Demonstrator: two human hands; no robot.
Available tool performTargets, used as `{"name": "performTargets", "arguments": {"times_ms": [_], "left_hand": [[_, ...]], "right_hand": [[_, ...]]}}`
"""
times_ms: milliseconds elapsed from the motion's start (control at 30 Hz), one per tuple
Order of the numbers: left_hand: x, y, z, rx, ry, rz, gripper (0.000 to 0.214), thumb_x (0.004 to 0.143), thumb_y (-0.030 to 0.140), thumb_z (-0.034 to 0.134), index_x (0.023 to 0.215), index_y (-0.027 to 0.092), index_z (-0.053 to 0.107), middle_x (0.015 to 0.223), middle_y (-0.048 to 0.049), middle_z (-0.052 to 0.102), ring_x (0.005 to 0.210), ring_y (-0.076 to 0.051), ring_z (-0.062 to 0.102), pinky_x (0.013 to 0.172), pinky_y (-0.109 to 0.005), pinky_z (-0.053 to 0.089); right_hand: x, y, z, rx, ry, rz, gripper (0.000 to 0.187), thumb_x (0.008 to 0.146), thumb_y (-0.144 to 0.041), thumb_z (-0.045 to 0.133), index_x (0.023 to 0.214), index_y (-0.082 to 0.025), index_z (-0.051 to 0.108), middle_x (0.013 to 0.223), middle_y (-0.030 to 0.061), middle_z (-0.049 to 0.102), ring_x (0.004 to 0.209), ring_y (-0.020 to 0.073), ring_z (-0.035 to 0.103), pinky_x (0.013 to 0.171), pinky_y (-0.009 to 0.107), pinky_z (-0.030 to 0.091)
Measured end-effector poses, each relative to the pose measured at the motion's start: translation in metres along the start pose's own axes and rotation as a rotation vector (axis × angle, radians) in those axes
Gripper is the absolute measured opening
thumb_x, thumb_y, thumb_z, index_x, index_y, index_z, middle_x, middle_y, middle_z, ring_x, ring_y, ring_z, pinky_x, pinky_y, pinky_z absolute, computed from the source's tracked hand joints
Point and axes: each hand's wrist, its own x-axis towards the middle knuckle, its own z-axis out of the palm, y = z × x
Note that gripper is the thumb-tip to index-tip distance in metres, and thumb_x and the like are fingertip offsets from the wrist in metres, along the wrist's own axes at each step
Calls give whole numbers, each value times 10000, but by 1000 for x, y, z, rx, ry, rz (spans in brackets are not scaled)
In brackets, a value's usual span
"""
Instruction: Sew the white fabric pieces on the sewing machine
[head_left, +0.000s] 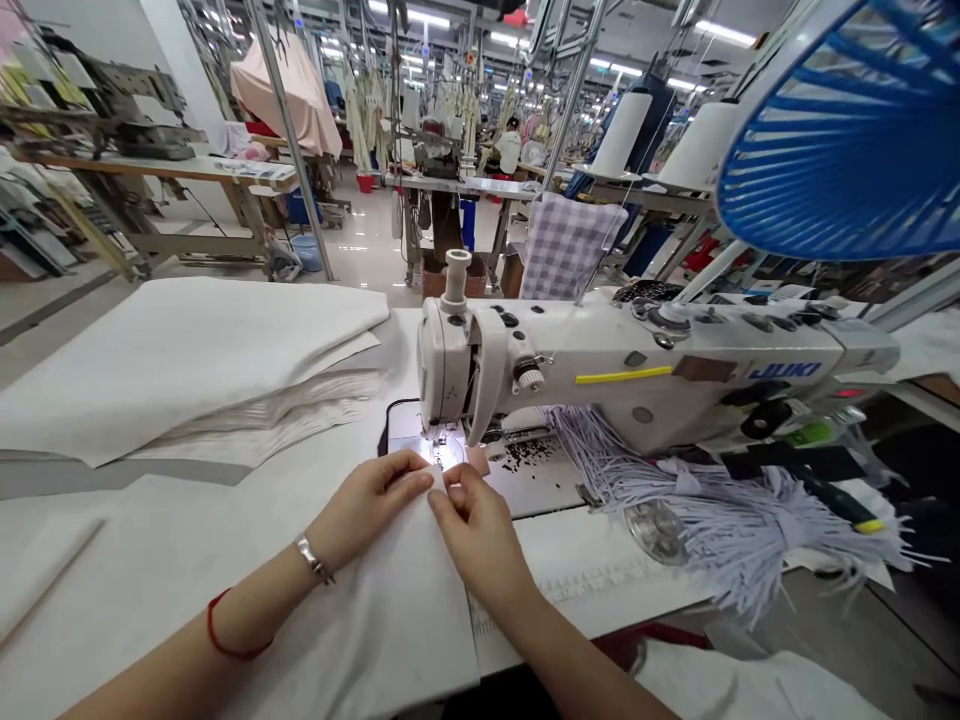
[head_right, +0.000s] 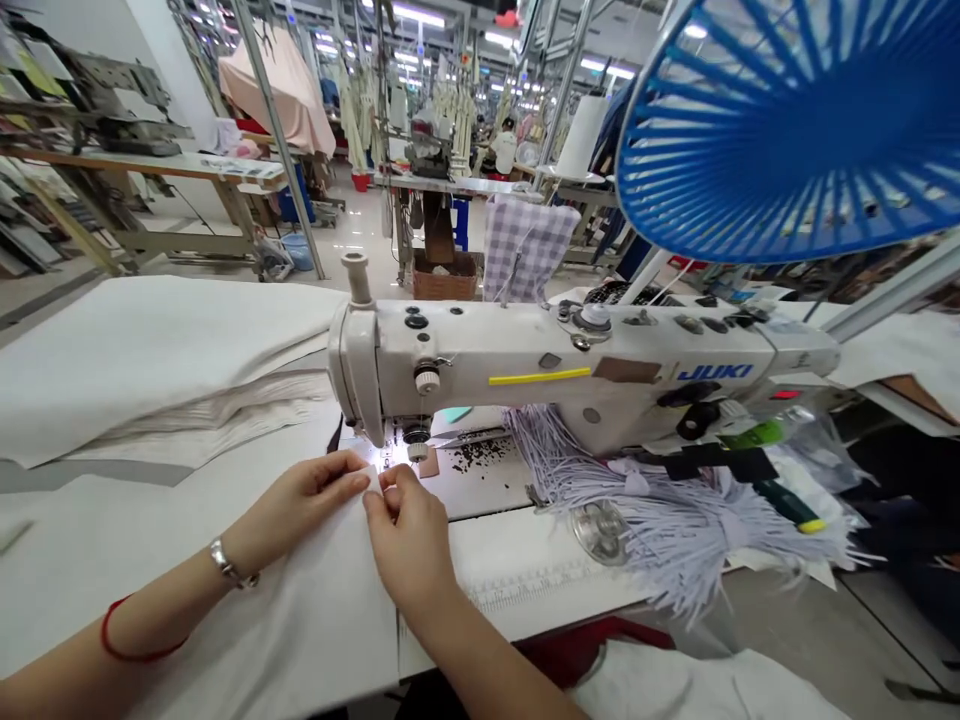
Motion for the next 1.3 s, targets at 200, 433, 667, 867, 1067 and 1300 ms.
{"name": "performTargets", "arguments": {"times_ms": [200,433,667,867,1067,1300], "left_hand": [[0,-2,1,-265,52,-134,359,783,522,594,756,163,591,719,17,562,684,-130,494,625,-235,385],[-6,1,-3,-508,-11,-250,378,727,527,672,791,157,628,756,-6,624,688,-130,546,630,-235,444],[-4,-2,-11,-535,-76,-264,358,699,484,726,795,146,656,764,-29,663,702,-146,582,640,-244,459],[-2,-4,-10,-522,-64,-214,340,713,480,708,772,157,622,755,-5,647,702,-137,577,643,-237,444],[-1,-3,-9,-452,-31,-178,349,669,478,731,754,163,608,718,6,620,671,-137,559,599,-238,432],[0,-1,-9,-456,-54,-215,329,716,477,681,778,157,642,742,-17,658,684,-143,577,619,-250,464]], "right_hand": [[-15,3,5,-40,75,-199,284,900,-269,426,1154,-186,520,557,-77,473,512,119,491,505,220,388],[-15,7,11,-564,286,-638,363,939,-157,375,1241,-69,555,785,85,668,696,172,617,601,275,476],[-13,4,3,-302,195,-489,340,950,-239,379,1186,-166,612,854,67,693,784,175,639,677,281,491],[2,-1,3,142,8,-28,270,885,-436,507,982,-201,596,609,-33,622,533,126,554,511,232,428],[-1,0,8,208,96,-81,145,860,-327,542,876,-204,618,678,-12,663,649,143,627,595,250,486],[-6,3,10,-191,297,-457,176,904,-200,491,942,-204,663,792,11,709,698,136,658,603,241,495]]}}
